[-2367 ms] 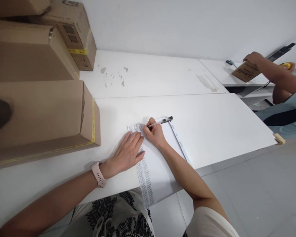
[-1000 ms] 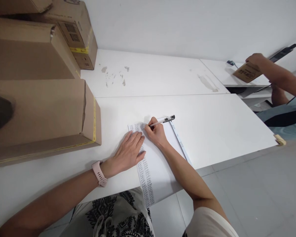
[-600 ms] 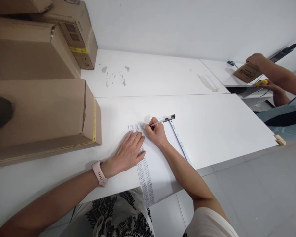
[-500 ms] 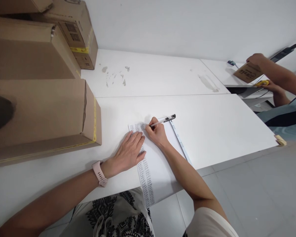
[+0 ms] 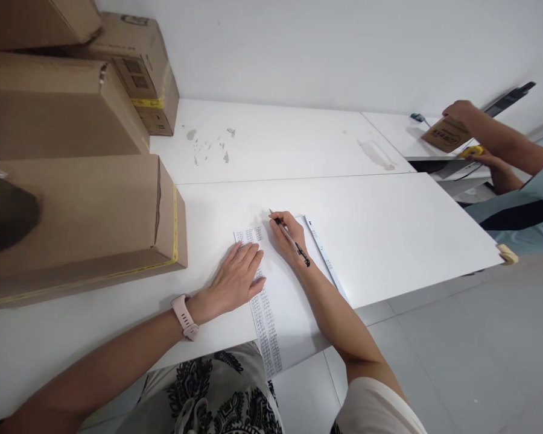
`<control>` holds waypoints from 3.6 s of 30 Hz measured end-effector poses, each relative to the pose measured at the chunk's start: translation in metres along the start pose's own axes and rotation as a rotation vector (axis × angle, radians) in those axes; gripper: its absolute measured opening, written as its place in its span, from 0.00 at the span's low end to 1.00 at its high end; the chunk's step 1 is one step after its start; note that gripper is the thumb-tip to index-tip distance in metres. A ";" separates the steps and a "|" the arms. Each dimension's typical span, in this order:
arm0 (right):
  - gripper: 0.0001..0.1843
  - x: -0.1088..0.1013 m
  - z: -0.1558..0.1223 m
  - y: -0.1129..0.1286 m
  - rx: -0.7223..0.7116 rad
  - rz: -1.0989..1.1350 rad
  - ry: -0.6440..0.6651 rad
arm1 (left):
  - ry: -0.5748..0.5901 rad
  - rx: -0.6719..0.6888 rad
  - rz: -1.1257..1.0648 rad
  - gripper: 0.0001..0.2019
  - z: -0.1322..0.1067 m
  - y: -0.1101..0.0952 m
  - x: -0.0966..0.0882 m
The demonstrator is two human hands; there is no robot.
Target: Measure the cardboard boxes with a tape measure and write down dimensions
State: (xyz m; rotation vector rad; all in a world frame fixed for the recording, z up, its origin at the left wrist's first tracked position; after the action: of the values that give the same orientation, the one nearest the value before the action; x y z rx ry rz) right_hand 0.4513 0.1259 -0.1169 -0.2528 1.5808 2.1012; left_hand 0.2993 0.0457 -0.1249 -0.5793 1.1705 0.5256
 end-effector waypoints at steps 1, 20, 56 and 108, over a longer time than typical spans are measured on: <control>0.14 0.000 0.001 -0.001 0.016 0.025 0.006 | -0.001 -0.001 -0.005 0.25 0.000 0.000 0.000; 0.17 -0.023 0.018 -0.025 -0.120 -0.087 0.040 | -0.036 0.017 -0.007 0.24 0.001 0.005 -0.008; 0.25 -0.022 0.018 -0.015 0.025 -0.502 -0.050 | -0.951 -0.346 0.124 0.23 -0.129 0.093 -0.266; 0.24 -0.006 -0.129 0.161 0.188 0.503 0.087 | -0.780 -0.623 -1.132 0.27 -0.196 0.063 -0.253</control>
State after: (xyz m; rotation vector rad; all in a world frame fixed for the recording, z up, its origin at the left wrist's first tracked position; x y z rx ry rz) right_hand 0.3588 -0.0301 -0.0184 0.1377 2.0458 2.2985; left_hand 0.0456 -0.0586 0.0511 -1.2903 -0.1784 0.0664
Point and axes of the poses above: each hand's wrist, its own z-axis towards the middle knuckle, its own x-axis out of the palm, y = z × x, the point moved 7 cm from there along z, towards the middle knuckle, and after that the axes turned 1 degree about -y, right-handed, at the moved point
